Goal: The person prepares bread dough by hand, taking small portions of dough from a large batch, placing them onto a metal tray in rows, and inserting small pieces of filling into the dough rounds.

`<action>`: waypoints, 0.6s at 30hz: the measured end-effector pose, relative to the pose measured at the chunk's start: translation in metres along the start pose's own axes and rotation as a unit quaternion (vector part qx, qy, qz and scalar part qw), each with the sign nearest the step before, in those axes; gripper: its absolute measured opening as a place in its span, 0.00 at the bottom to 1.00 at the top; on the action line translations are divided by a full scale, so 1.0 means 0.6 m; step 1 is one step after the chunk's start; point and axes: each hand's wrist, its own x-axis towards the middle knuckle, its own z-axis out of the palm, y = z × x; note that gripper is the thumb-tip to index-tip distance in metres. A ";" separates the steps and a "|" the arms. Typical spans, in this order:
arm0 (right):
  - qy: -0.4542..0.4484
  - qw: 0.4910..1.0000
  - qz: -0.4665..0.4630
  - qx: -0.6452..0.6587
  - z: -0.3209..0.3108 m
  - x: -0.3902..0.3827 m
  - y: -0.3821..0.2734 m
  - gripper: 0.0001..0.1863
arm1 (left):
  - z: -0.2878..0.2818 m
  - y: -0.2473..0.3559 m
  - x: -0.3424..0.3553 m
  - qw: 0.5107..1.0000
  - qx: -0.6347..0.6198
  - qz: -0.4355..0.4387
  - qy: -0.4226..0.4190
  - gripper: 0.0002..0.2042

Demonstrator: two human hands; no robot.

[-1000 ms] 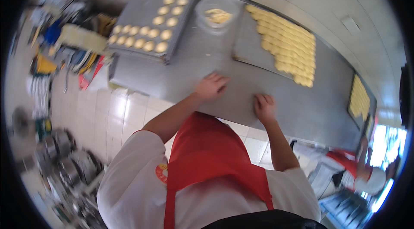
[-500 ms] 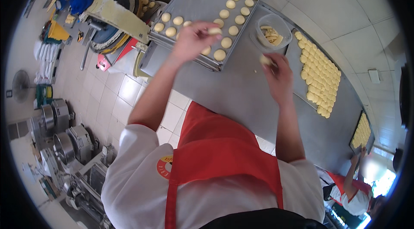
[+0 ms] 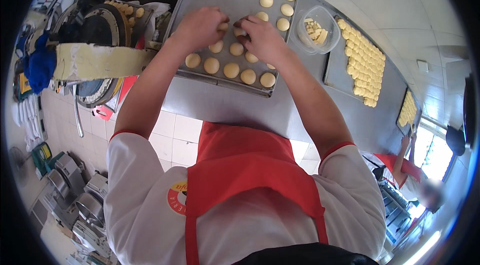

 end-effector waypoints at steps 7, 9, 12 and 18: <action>0.106 0.994 -0.033 -0.010 -0.056 -0.018 -0.002 0.16 | -0.046 0.016 0.000 0.999 -0.029 0.009 -0.011 0.21; 0.229 0.973 -0.013 0.024 -0.115 -0.052 0.005 0.09 | -0.072 0.020 -0.030 0.995 -0.054 -0.010 0.085 0.24; 0.391 0.909 0.108 -0.098 -0.219 -0.130 0.199 0.12 | -0.107 0.052 -0.072 0.977 -0.084 -0.059 0.186 0.24; 0.211 0.875 0.386 -0.200 -0.280 -0.176 0.537 0.24 | -0.056 0.181 -0.115 0.954 -0.158 -0.076 0.245 0.17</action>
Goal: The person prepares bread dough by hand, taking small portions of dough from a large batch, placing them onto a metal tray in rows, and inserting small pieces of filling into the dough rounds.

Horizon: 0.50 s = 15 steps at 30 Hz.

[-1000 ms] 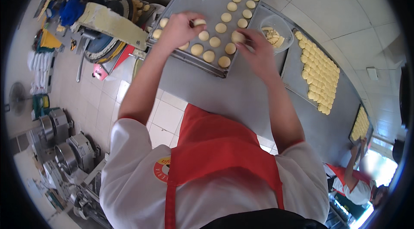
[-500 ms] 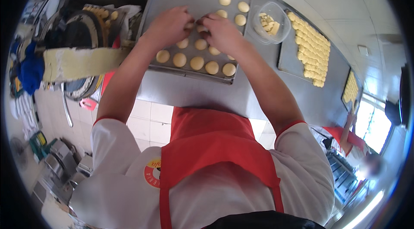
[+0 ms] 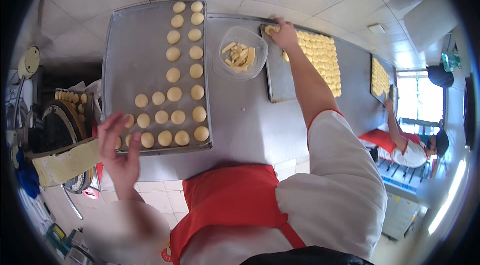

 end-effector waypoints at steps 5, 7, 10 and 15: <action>-0.037 0.998 -0.027 0.045 0.025 0.060 0.039 0.15 | 0.159 0.121 -0.051 0.994 -0.093 0.012 -0.052 0.16; 0.047 0.971 -0.044 0.229 -0.025 -0.011 0.037 0.10 | 0.234 0.164 -0.071 0.983 -0.172 0.007 -0.057 0.18; 0.045 0.866 -0.060 0.494 -0.149 -0.186 0.078 0.04 | 0.398 0.235 -0.085 0.894 -0.428 -0.114 -0.072 0.18; -0.185 0.642 -0.023 0.744 -0.179 -0.502 0.193 0.15 | 0.557 0.297 -0.162 0.817 -0.503 -0.189 -0.209 0.13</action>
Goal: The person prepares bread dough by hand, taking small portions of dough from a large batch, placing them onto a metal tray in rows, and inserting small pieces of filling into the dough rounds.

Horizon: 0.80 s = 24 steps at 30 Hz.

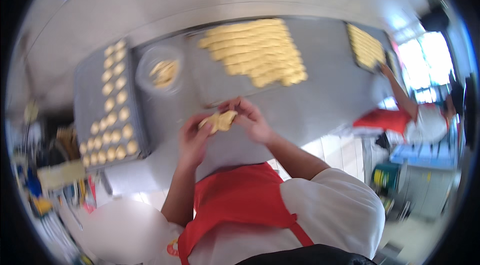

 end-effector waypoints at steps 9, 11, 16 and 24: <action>-0.026 0.731 -0.045 -0.681 -0.248 -0.306 0.120 0.22 | -0.023 -0.253 -0.172 0.719 0.689 0.092 0.021 0.14; -0.091 0.745 -0.070 -0.657 -0.186 -0.253 0.168 0.18 | 0.040 -0.250 -0.089 0.696 0.697 0.175 0.019 0.12; -0.069 0.670 -0.184 -0.716 -0.256 -0.084 0.151 0.12 | -0.034 -0.220 0.044 0.770 0.615 0.105 -0.133 0.15; -0.058 0.734 -0.204 -0.646 -0.243 -0.239 0.177 0.09 | 0.058 -0.230 -0.098 0.720 0.657 0.220 -0.034 0.13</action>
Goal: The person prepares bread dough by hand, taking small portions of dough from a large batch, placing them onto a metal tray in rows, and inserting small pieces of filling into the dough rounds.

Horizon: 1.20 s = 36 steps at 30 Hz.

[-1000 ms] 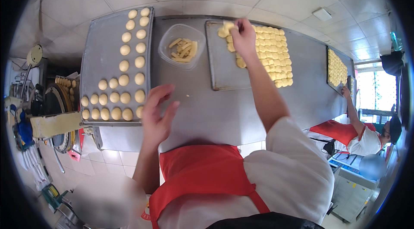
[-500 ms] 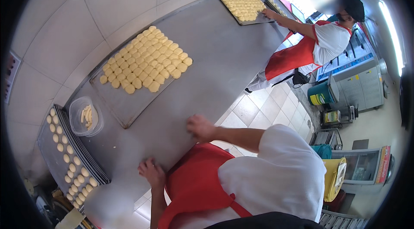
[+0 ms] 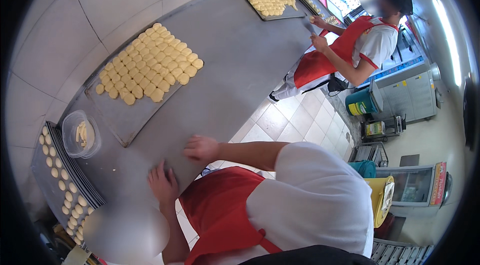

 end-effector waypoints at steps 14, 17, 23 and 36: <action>-0.031 0.999 0.033 0.001 0.011 0.031 -0.010 0.20 | 0.053 0.002 0.046 0.995 0.035 0.086 0.037 0.13; -0.017 0.998 0.022 -0.049 -0.008 0.104 0.045 0.18 | 0.056 -0.089 0.118 0.994 -0.022 0.105 -0.026 0.11; 0.052 0.995 0.063 -0.055 -0.014 -0.021 0.057 0.13 | 0.041 -0.063 -0.033 0.995 -0.070 0.046 0.060 0.07; 0.066 0.996 0.059 -0.031 0.011 -0.021 0.016 0.10 | 0.049 -0.047 -0.004 0.994 -0.065 0.091 0.021 0.06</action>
